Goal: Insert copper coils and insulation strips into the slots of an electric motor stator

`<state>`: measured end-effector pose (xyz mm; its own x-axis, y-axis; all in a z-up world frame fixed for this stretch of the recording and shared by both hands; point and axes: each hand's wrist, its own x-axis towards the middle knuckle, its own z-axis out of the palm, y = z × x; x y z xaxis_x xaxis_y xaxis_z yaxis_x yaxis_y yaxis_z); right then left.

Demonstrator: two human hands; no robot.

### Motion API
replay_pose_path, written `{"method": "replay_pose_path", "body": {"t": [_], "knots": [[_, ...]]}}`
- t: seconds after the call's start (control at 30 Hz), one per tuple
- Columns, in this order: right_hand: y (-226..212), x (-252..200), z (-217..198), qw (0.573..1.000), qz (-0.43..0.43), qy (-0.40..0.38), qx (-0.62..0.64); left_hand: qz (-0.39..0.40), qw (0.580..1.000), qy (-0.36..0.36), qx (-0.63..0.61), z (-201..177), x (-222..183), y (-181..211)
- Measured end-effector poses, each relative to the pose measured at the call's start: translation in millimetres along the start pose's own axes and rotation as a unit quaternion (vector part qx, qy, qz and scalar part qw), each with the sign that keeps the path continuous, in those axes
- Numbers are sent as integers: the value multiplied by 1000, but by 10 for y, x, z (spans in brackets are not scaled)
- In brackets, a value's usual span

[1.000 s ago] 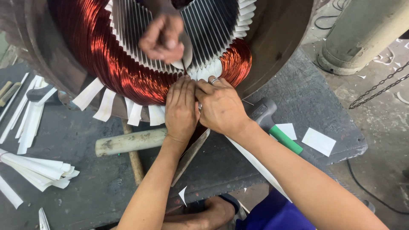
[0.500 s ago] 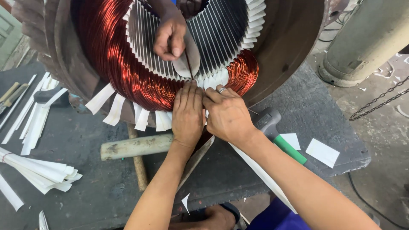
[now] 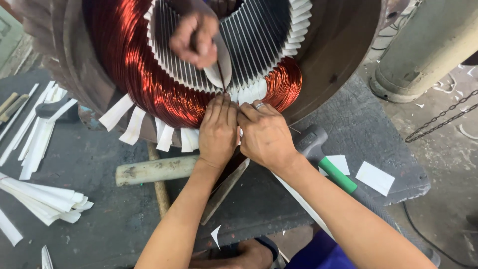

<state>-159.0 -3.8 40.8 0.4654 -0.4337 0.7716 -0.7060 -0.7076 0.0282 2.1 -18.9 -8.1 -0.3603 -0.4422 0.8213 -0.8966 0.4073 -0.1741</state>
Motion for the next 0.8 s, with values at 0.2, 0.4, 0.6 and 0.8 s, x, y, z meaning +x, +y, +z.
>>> {"method": "replay_pose_path", "body": {"t": [0.2,0.4,0.6,0.8], "knots": [[54,77,-91,994,37,-95,-35,28,1000,-6,1,-135,157,-52],[472,879,-399,907,163,-342,181,19,999,0,43,7,9,-25],[614,1227,247,892,284,-344,69,22,997,-27,71,-299,105,67],[612,796,1767,946,280,-90,-140,32,997,18,62,-64,-44,25]]}}
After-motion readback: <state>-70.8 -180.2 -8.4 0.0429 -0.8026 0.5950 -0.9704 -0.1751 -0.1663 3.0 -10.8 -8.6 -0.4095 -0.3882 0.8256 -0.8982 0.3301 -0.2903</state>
